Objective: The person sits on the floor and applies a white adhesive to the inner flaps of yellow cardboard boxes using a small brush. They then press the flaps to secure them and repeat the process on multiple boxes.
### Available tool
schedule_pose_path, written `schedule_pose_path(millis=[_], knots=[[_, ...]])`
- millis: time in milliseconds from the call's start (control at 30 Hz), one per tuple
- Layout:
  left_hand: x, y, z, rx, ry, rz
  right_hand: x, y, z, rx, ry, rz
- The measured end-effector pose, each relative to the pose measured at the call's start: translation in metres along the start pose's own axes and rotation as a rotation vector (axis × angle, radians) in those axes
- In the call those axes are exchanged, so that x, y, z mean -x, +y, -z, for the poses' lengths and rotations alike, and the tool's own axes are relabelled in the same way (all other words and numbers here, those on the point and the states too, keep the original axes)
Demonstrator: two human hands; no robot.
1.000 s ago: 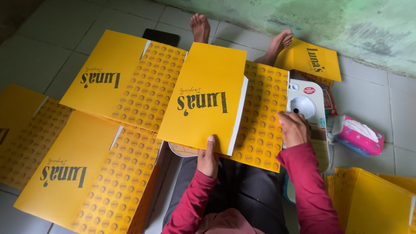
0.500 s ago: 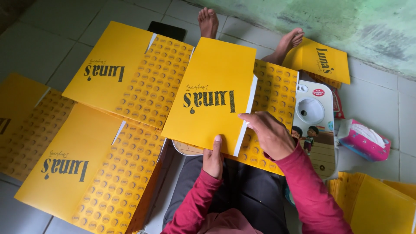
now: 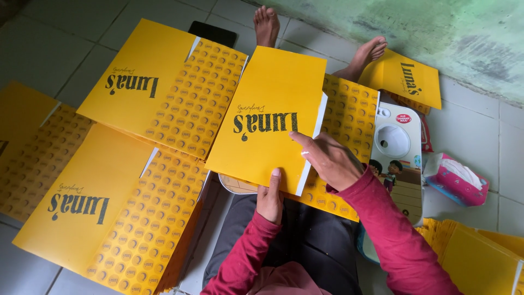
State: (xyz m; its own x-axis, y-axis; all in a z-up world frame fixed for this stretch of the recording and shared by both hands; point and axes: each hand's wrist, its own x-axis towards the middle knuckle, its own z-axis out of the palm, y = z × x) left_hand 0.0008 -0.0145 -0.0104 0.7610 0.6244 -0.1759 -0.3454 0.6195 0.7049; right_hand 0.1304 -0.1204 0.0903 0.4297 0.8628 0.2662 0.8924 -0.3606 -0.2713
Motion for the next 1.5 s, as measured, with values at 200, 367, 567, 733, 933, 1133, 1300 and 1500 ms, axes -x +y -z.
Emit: schedule_pose_path(millis=[200, 367, 567, 733, 933, 1133, 1300, 1500], knots=[[0.001, -0.005, 0.005, 0.020, 0.007, 0.028, 0.001, -0.010, 0.010, -0.041, -0.076, 0.000], [0.004, 0.009, -0.007, 0.031, 0.010, 0.024, 0.007, -0.009, 0.004, -0.040, -0.124, -0.023], [-0.002, -0.014, 0.010, 0.050, 0.002, 0.031, 0.014, -0.028, 0.010, -0.278, -0.146, -0.056], [0.000, -0.013, 0.010, 0.036, 0.013, 0.021, 0.015, -0.007, 0.020, -0.214, 0.044, -0.102], [0.000, -0.006, 0.004, 0.070, 0.026, 0.006, 0.021, -0.001, -0.027, -0.024, 0.102, -0.027], [-0.004, -0.016, 0.010, 0.057, -0.005, 0.021, 0.037, -0.019, -0.040, -0.117, 0.072, 0.023], [-0.019, -0.058, 0.043, 0.074, -0.015, -0.029, 0.050, -0.048, -0.025, -0.363, 0.027, 0.065], [-0.005, -0.020, 0.013, 0.048, 0.022, 0.027, 0.071, -0.030, 0.050, -0.416, 0.377, -0.300]])
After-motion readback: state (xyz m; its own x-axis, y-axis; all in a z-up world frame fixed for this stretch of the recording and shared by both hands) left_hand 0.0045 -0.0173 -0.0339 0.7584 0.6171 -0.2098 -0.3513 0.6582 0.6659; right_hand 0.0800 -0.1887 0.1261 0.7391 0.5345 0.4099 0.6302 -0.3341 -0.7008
